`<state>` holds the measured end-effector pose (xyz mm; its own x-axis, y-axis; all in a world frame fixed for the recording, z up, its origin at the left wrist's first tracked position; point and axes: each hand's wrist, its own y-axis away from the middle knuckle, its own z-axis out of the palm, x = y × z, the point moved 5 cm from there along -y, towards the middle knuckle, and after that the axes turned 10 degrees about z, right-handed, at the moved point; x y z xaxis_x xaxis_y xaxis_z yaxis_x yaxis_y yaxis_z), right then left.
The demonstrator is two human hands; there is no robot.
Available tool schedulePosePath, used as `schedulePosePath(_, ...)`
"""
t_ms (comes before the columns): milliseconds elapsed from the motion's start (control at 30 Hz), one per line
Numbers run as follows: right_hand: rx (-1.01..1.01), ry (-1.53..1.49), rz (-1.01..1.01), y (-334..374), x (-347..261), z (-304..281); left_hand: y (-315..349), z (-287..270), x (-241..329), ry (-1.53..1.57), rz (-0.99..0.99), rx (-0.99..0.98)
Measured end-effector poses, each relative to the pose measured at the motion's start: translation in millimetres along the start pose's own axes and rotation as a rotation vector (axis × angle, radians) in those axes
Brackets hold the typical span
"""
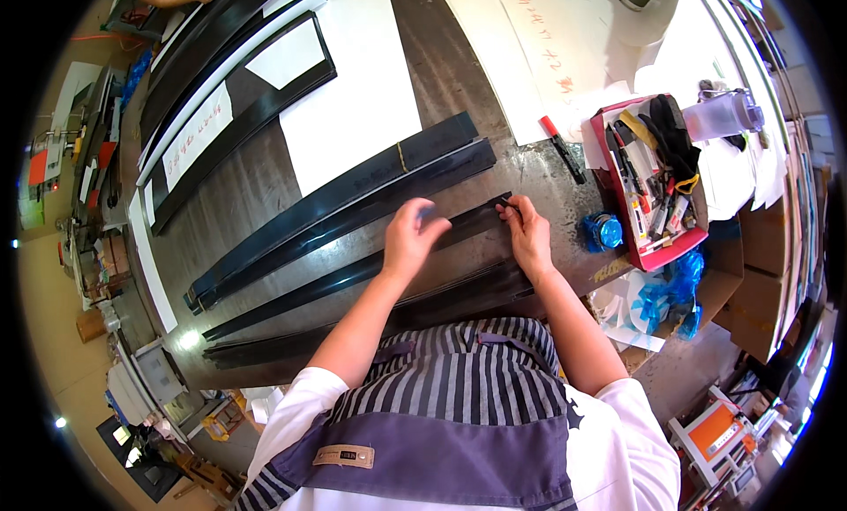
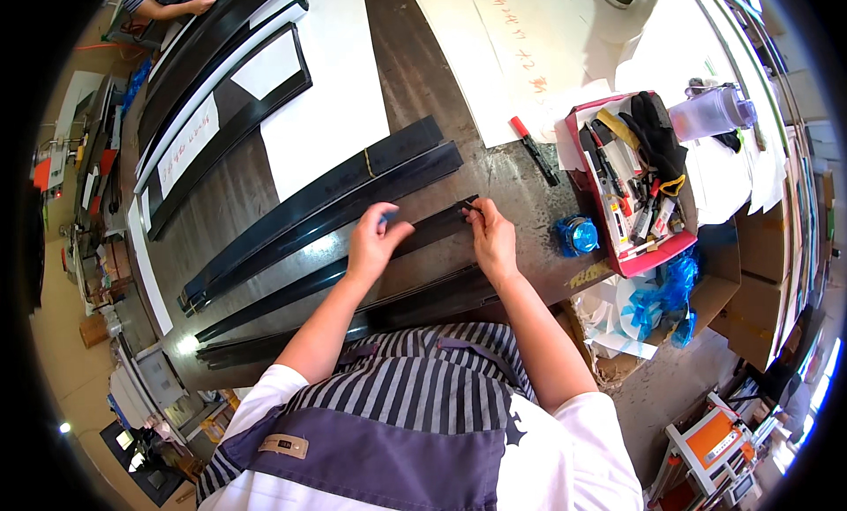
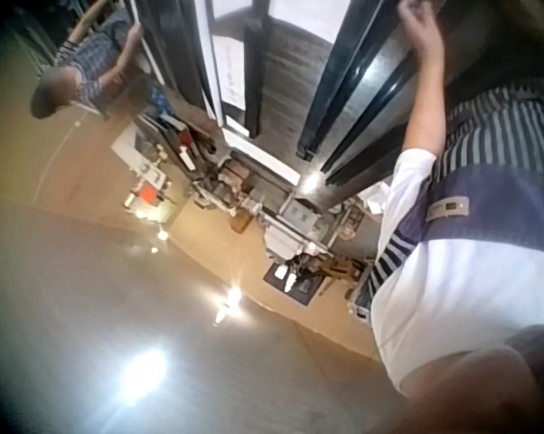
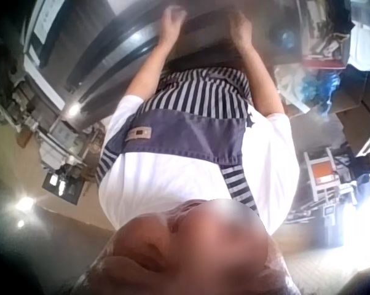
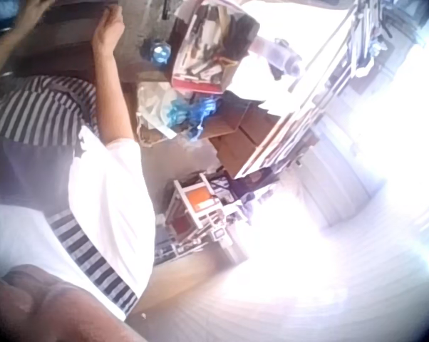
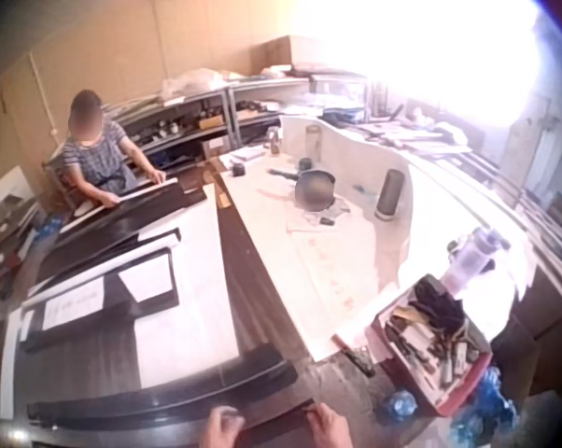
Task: The person assembles long, dark rectangular frame pieces on a workbench. They remove blue protective film from the pieces, align them, and use a red marker to mark positions. The person also handles a small black rectangular object and a white paper template during the process.
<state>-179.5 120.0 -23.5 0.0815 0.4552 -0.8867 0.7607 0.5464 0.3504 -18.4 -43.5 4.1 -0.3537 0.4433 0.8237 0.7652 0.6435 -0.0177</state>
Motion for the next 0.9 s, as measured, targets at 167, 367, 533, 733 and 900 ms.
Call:
schedulePosePath(167, -0.033, -0.119, 0.09, -5, 8, 2, -2, 5, -12, -0.22, 0.149, -0.072)
schedulePosePath(367, -0.021, 0.078, -0.009, -8, 14, 3, 6, 8, 7, 0.038, 0.247, -0.186)
schedulePosePath(533, 0.044, 0.439, -0.333, 3, -24, 0, 11, 31, 10, -0.021, 0.258, -0.31)
schedulePosePath(733, -0.238, 0.826, -0.651, 43, -30, 31, 8, 30, -2, -0.069, 0.264, -0.15)
schedulePosePath(900, -0.014, 0.81, -0.439, 35, -36, 24, 4, 27, 12, -0.173, 0.218, -0.137)
